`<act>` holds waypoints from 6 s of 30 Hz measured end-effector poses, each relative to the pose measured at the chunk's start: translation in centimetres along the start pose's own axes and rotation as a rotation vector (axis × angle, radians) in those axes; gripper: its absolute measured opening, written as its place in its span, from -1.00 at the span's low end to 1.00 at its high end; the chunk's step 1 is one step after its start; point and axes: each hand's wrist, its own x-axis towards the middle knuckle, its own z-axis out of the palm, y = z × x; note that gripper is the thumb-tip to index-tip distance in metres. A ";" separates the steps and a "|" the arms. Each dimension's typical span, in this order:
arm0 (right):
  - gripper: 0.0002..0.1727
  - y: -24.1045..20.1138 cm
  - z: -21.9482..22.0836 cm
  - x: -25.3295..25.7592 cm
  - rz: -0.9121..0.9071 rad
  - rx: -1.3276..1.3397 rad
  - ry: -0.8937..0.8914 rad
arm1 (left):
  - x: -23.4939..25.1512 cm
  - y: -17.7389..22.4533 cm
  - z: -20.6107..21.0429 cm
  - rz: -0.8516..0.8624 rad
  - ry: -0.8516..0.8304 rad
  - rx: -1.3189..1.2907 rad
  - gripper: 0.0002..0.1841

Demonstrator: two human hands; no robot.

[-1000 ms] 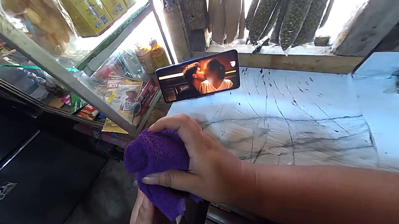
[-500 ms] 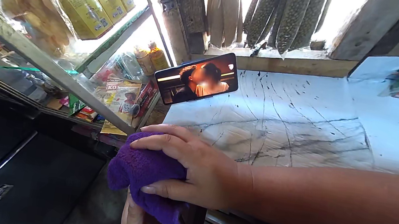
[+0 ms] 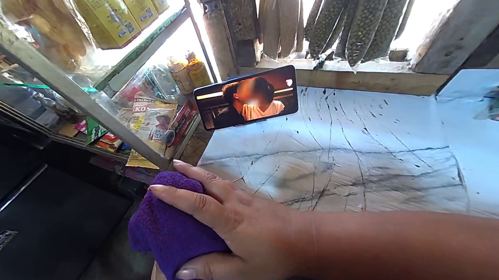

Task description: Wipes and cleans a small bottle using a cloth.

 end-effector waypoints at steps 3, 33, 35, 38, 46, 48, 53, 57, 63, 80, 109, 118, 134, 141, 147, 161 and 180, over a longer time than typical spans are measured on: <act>-0.06 0.0 0.2 -0.1 -0.019 -0.015 0.017 | -0.4 0.0 0.6 -0.009 -0.021 0.012 -0.62; -0.48 -0.4 -1.3 0.6 0.185 0.152 0.150 | 1.1 -0.6 1.2 -0.095 -0.102 0.011 -0.56; -0.48 -0.4 -1.3 0.6 0.206 0.166 0.159 | 1.3 -0.6 0.9 -0.090 -0.106 0.034 -0.54; -0.46 -0.4 -1.3 0.6 0.208 0.163 0.151 | 1.6 -0.4 0.9 -0.089 -0.098 0.031 -0.54; -0.07 -0.2 -0.7 0.3 0.097 0.031 -0.007 | 2.1 0.7 2.0 -0.061 0.059 -0.227 -0.62; 0.00 -0.4 -0.7 0.2 0.098 0.033 -0.022 | 2.1 0.5 2.3 -0.040 0.056 -0.267 -0.62; -0.05 -0.2 -0.7 0.3 0.044 0.019 0.027 | 1.8 -0.1 2.5 -0.021 0.070 -0.199 -0.59; -0.31 -0.2 -0.9 0.4 0.048 0.012 0.088 | 1.7 -0.5 2.2 -0.013 0.113 -0.047 -0.57; -0.46 -0.8 -1.7 0.7 0.226 0.087 0.133 | 2.1 -0.5 2.1 -0.115 -0.068 -0.031 -0.45; -0.09 -0.2 -0.9 0.3 0.092 -0.002 0.035 | 1.9 -0.2 2.2 -0.062 0.094 -0.145 -0.58; -0.02 -0.1 -0.3 0.0 -0.045 -0.062 0.037 | 1.7 0.0 3.0 0.058 0.110 -0.117 -0.64; -0.06 0.3 -0.3 0.0 -0.044 -0.088 0.010 | 1.4 -0.7 1.4 0.002 0.055 -0.181 -0.59; -0.09 0.2 -0.2 0.1 -0.088 -0.062 0.063 | 1.7 -0.2 3.1 0.084 0.149 -0.020 -0.64; -0.12 0.4 -0.2 0.0 -0.120 -0.055 0.079 | 0.5 -1.1 -1.0 0.076 -0.084 -0.026 -0.53; -0.16 0.2 -0.3 0.2 -0.086 -0.063 0.079 | 1.5 -0.4 2.5 0.047 0.136 -0.135 -0.63; -0.25 0.0 -0.5 0.3 -0.059 -0.094 0.143 | 1.8 0.1 2.6 -0.011 0.147 -0.128 -0.68; -0.33 0.3 -0.7 0.4 -0.081 -0.101 0.163 | 2.0 0.1 2.3 -0.024 0.114 -0.007 -0.66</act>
